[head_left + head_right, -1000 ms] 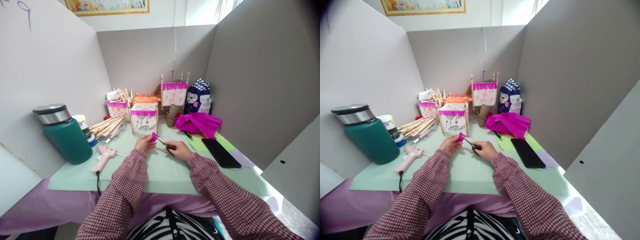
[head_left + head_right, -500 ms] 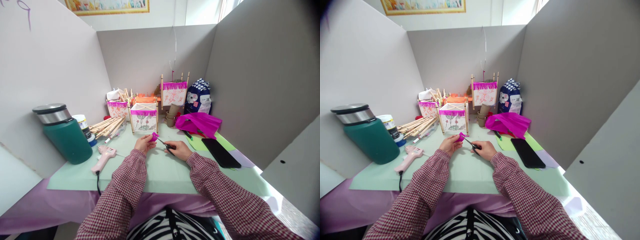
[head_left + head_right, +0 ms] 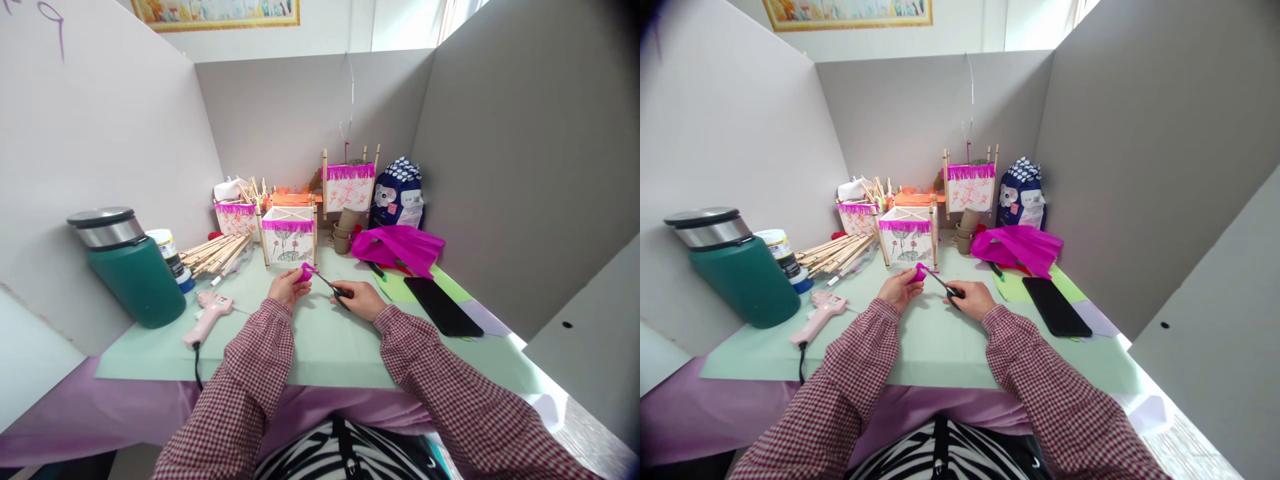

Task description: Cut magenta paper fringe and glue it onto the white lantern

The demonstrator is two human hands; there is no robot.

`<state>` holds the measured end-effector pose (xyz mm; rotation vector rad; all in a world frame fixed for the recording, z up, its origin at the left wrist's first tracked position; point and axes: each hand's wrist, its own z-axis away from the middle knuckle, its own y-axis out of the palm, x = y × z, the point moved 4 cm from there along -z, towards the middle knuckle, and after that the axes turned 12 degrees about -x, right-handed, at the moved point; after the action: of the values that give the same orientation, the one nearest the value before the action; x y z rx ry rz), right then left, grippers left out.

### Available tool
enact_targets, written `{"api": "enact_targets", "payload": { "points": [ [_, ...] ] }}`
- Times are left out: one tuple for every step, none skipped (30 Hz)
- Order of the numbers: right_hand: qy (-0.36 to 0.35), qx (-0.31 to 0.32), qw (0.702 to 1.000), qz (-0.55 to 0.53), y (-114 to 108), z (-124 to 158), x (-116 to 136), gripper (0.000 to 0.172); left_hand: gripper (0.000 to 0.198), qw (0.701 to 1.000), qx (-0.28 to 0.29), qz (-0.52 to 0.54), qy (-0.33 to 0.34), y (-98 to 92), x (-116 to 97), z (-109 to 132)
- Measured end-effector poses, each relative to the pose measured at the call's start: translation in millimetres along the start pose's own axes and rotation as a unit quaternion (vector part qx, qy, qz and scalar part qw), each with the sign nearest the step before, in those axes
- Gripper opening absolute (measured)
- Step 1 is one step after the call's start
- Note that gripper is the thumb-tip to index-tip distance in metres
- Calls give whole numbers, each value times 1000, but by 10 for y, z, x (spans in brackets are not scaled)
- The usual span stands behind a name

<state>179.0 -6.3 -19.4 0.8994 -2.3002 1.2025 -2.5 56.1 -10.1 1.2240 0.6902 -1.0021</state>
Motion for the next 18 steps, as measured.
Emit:
{"api": "enact_targets", "payload": {
  "points": [
    [1,0,1000,3,-5,0,2,43,12,1000,-5,4,4,-7,-5,-7],
    [2,0,1000,5,-9,1,5,42,13,1000,-12,9,9,-14,-10,-13],
    [2,2,1000,5,-12,3,9,42,13,1000,-20,14,14,-22,-17,-18],
    [2,6,1000,3,-14,5,17,42,14,999,-29,19,20,-30,-24,-23],
    [0,9,1000,-1,-15,8,26,41,14,999,-39,25,24,-38,-31,-26],
    [-3,13,1000,-5,-16,11,38,41,15,998,-47,31,28,-44,-36,-29],
    [-7,17,1000,-7,-17,14,50,41,15,997,-53,36,30,-48,-39,-31],
    [-11,19,1000,-7,-19,16,62,41,15,997,-55,38,29,-48,-38,-33],
    [-15,20,1000,-5,-21,17,73,41,15,998,-53,36,27,-46,-35,-35],
    [-20,20,1000,-1,-23,18,82,41,15,998,-47,33,23,-41,-30,-36],
    [-24,21,1000,2,-24,18,90,41,15,999,-40,27,19,-34,-24,-37],
    [-27,21,999,4,-24,18,95,42,15,999,-31,21,15,-27,-17,-37],
    [-30,20,999,5,-24,18,98,41,15,1000,-23,15,12,-21,-12,-36],
    [-32,20,999,4,-22,18,100,41,15,1000,-17,11,10,-16,-7,-33],
    [-33,19,999,2,-21,17,100,41,16,1000,-11,8,8,-12,-3,-29],
    [-34,17,999,1,-19,17,100,41,16,1000,-6,6,6,-8,1,-23],
    [-34,16,999,0,-18,17,101,41,15,1000,-3,4,4,-4,5,-16],
    [-34,15,999,-1,-17,17,101,41,14,1000,0,2,1,0,8,-9]
  ]
}}
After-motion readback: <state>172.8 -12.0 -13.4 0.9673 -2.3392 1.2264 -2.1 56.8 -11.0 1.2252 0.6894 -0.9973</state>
